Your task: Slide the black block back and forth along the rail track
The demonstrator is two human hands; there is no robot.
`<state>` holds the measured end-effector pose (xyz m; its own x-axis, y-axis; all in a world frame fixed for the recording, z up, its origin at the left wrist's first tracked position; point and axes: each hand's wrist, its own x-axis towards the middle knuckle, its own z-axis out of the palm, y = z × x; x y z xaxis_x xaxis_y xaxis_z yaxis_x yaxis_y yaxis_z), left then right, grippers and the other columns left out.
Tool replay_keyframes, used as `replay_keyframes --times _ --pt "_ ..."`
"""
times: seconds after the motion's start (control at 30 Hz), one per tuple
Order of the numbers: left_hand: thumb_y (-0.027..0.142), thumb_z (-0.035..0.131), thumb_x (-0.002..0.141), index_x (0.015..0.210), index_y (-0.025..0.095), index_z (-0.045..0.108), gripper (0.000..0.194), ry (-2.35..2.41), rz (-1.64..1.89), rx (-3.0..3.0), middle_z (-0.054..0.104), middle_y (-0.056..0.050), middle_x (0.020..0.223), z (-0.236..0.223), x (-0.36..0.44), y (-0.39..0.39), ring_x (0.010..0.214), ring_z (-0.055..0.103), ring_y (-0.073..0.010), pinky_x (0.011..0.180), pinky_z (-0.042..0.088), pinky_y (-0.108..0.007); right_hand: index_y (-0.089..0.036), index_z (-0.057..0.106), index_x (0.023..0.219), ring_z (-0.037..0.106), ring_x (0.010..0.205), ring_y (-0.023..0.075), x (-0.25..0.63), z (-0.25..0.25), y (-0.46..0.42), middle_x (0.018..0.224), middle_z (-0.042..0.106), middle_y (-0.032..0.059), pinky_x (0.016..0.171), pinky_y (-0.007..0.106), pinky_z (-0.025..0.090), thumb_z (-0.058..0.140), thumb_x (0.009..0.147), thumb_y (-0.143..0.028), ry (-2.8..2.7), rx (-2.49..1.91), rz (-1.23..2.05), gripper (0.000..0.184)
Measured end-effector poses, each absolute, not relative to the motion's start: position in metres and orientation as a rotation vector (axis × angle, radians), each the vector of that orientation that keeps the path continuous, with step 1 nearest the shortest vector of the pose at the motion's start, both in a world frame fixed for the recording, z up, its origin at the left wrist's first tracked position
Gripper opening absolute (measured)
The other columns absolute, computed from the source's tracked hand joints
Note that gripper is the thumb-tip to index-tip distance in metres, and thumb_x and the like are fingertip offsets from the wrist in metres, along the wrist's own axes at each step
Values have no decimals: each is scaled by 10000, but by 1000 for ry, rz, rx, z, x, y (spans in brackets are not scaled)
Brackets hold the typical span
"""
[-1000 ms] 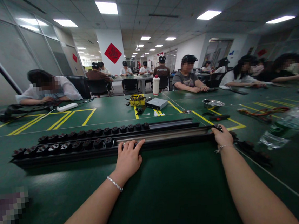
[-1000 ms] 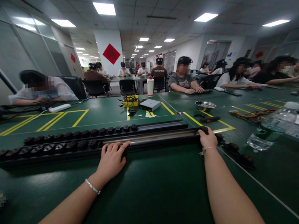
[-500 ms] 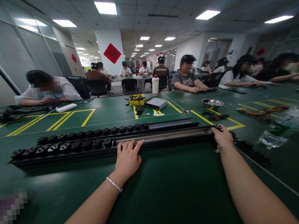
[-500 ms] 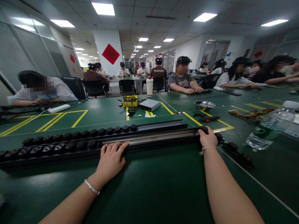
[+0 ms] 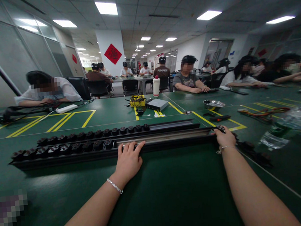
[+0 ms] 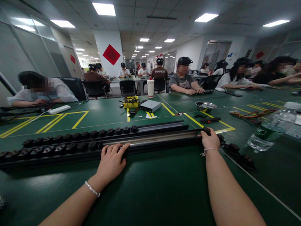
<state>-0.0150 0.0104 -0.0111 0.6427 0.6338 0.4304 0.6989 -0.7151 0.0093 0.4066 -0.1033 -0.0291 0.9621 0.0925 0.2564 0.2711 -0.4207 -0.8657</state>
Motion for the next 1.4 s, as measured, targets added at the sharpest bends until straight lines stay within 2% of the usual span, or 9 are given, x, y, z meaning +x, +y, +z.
replay_keyframes --times 0.3,0.87,1.13,1.3,1.4 --pt "210 514 774 1347 327 414 593 -1118 -608 -2709 550 -62 1242 -11 -15 9 1154 468 -255 1038 233 -479 -197 656 926 536 691 194 409 -31 -103 677 610 14 802 367 443 634 627 -360 -278 -1967 -215 341" --pt "203 513 772 1340 332 426 589 -1111 -613 -2703 563 -60 1218 -10 -14 9 1135 482 -257 1035 242 -484 -213 637 960 544 755 209 401 -23 -107 770 598 31 833 381 433 595 676 -338 -270 -2077 -199 314" --pt "207 516 775 1335 326 434 578 -1120 -612 -2713 563 -62 1218 -9 -15 8 1134 482 -257 1037 238 -486 -170 623 1046 582 775 211 391 -14 -113 786 637 33 788 331 478 554 658 -229 -86 -1876 -192 398" --pt "204 512 773 1328 320 444 571 -1125 -621 -2710 567 -62 1212 -9 -14 7 1138 479 -257 1041 231 -482 -172 632 1052 598 785 234 384 -10 -116 831 647 50 786 357 497 582 638 -251 -24 -1884 -203 424" --pt "207 514 772 1337 331 434 583 -1131 -617 -2706 566 -59 1217 -9 -14 7 1138 481 -256 1040 231 -476 -174 603 1089 595 853 247 392 -17 -118 885 643 63 839 389 480 564 664 -295 -77 -1926 -223 444"
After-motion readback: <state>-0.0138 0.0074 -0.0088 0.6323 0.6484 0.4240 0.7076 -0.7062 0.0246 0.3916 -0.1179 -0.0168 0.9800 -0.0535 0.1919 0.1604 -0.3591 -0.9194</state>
